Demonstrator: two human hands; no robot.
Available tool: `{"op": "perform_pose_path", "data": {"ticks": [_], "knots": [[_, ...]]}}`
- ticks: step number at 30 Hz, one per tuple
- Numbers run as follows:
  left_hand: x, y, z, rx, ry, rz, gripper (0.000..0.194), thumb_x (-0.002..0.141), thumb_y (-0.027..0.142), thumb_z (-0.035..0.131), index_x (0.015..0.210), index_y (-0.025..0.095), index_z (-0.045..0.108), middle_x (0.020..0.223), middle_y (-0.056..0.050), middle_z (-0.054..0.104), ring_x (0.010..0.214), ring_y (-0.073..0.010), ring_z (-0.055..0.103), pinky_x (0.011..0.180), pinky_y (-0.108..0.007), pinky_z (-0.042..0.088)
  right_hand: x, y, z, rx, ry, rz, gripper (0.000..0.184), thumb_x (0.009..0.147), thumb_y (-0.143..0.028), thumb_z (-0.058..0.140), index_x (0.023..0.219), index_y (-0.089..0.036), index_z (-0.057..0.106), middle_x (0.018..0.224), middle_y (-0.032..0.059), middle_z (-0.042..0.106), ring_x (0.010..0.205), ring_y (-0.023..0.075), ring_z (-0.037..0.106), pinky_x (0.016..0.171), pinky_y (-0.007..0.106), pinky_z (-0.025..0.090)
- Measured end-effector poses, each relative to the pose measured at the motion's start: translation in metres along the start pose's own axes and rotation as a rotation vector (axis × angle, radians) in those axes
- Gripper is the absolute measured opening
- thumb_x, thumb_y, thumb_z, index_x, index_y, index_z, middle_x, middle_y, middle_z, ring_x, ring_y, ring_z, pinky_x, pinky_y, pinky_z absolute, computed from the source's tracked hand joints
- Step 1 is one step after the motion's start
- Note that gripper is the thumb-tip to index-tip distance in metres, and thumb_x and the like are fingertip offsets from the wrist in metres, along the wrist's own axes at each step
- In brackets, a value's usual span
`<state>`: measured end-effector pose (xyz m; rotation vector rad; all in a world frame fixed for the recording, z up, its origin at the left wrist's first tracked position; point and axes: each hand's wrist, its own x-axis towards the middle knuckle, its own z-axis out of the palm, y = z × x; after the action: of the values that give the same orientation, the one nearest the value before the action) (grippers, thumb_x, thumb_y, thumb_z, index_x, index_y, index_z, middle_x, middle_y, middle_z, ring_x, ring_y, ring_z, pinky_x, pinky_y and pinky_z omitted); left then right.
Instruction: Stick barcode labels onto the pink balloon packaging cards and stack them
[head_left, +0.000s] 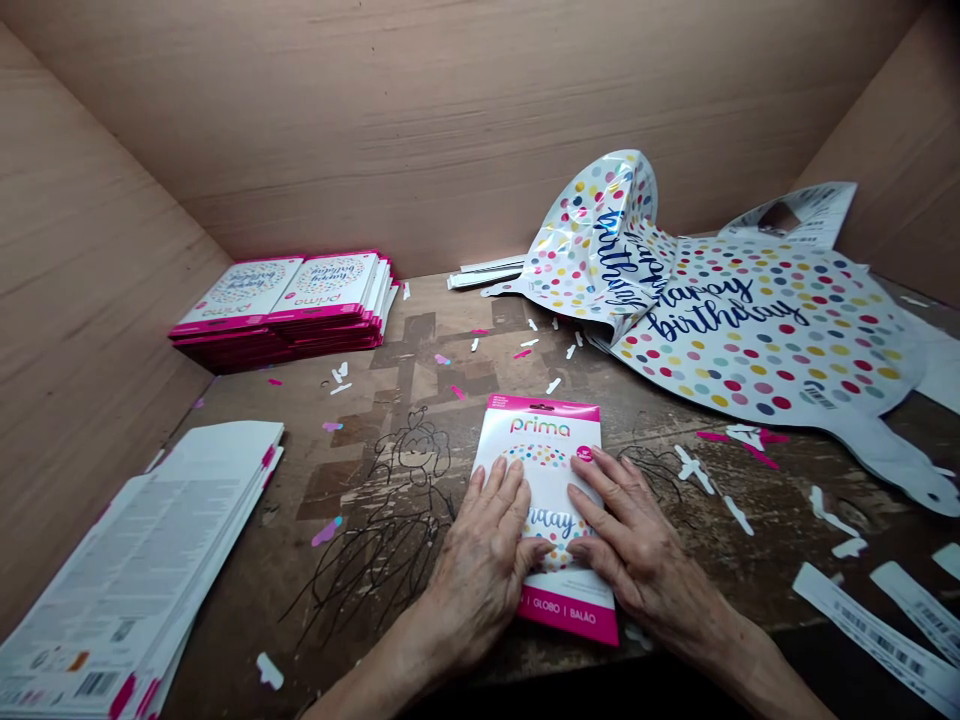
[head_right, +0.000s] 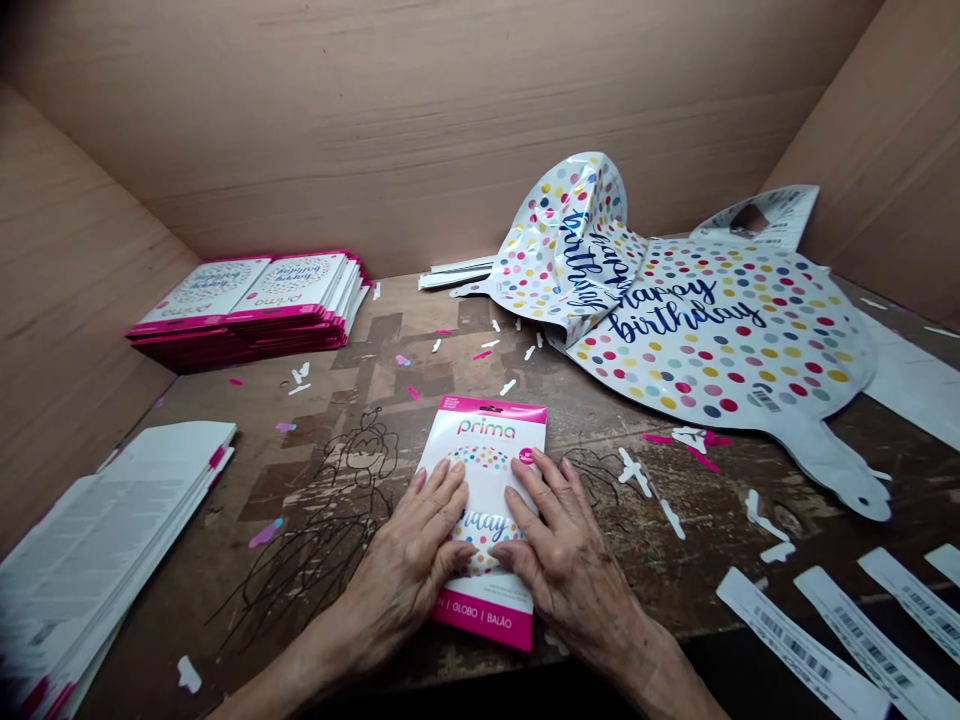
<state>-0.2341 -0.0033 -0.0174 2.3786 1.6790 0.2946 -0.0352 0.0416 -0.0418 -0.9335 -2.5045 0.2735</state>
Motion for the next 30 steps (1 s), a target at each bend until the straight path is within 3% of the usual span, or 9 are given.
{"op": "perform_pose_path", "data": {"ticks": [7,13,21,24,27,30], "knots": [[-0.002,-0.003,-0.001,-0.032,-0.021,0.031,0.05,0.092,0.038,0.03,0.129,0.006,0.04,0.139,-0.02,0.035,0.133,-0.0268,0.018,0.105,-0.052,0.028,0.003,0.002,-0.007,-0.064,-0.139,0.007,0.038,0.09,-0.036,0.042,0.121,-0.018,0.055,0.143,0.0075,0.031,0.135,0.0298,0.012,0.103,0.06,0.024],[0.0,-0.002,-0.01,-0.066,-0.111,0.07,0.051,0.092,0.039,0.031,0.13,0.007,0.038,0.14,-0.018,0.032,0.134,-0.0255,0.016,0.107,-0.05,0.026,0.003,0.001,-0.003,-0.1,-0.131,-0.014,0.039,0.091,-0.035,0.04,0.121,-0.015,0.054,0.144,0.0074,0.029,0.135,0.0313,0.011,0.102,0.061,0.024],[0.002,0.0,-0.012,-0.052,-0.143,0.061,0.062,0.088,0.049,0.034,0.132,0.006,0.037,0.142,-0.019,0.03,0.135,-0.0265,0.013,0.108,-0.049,0.022,0.004,-0.001,-0.003,-0.11,-0.137,0.0,0.039,0.091,-0.035,0.039,0.12,-0.015,0.054,0.143,0.0074,0.03,0.134,0.0304,0.015,0.103,0.06,0.023],[0.002,0.002,-0.011,-0.071,-0.129,0.042,0.063,0.087,0.051,0.036,0.13,0.005,0.039,0.142,-0.019,0.03,0.135,-0.0268,0.015,0.109,-0.049,0.019,0.004,-0.001,-0.003,-0.094,-0.133,0.011,0.038,0.091,-0.035,0.04,0.119,-0.015,0.055,0.143,0.0072,0.031,0.134,0.0303,0.015,0.103,0.06,0.023],[0.003,0.001,-0.01,-0.177,-0.094,0.001,0.052,0.087,0.041,0.043,0.128,0.008,0.043,0.139,-0.017,0.036,0.134,-0.0253,0.021,0.109,-0.046,0.02,0.003,0.0,-0.001,-0.075,-0.119,0.011,0.037,0.09,-0.035,0.042,0.118,-0.016,0.056,0.142,0.0073,0.033,0.134,0.0307,0.015,0.103,0.061,0.023],[0.003,-0.002,-0.01,-0.365,0.032,-0.144,0.048,0.085,0.027,0.048,0.129,0.011,0.042,0.134,-0.014,0.045,0.128,-0.023,0.035,0.107,-0.041,0.027,0.002,0.002,0.0,-0.067,-0.114,0.017,0.038,0.09,-0.036,0.042,0.12,-0.016,0.054,0.142,0.0071,0.034,0.134,0.0309,0.017,0.102,0.06,0.024]]}}
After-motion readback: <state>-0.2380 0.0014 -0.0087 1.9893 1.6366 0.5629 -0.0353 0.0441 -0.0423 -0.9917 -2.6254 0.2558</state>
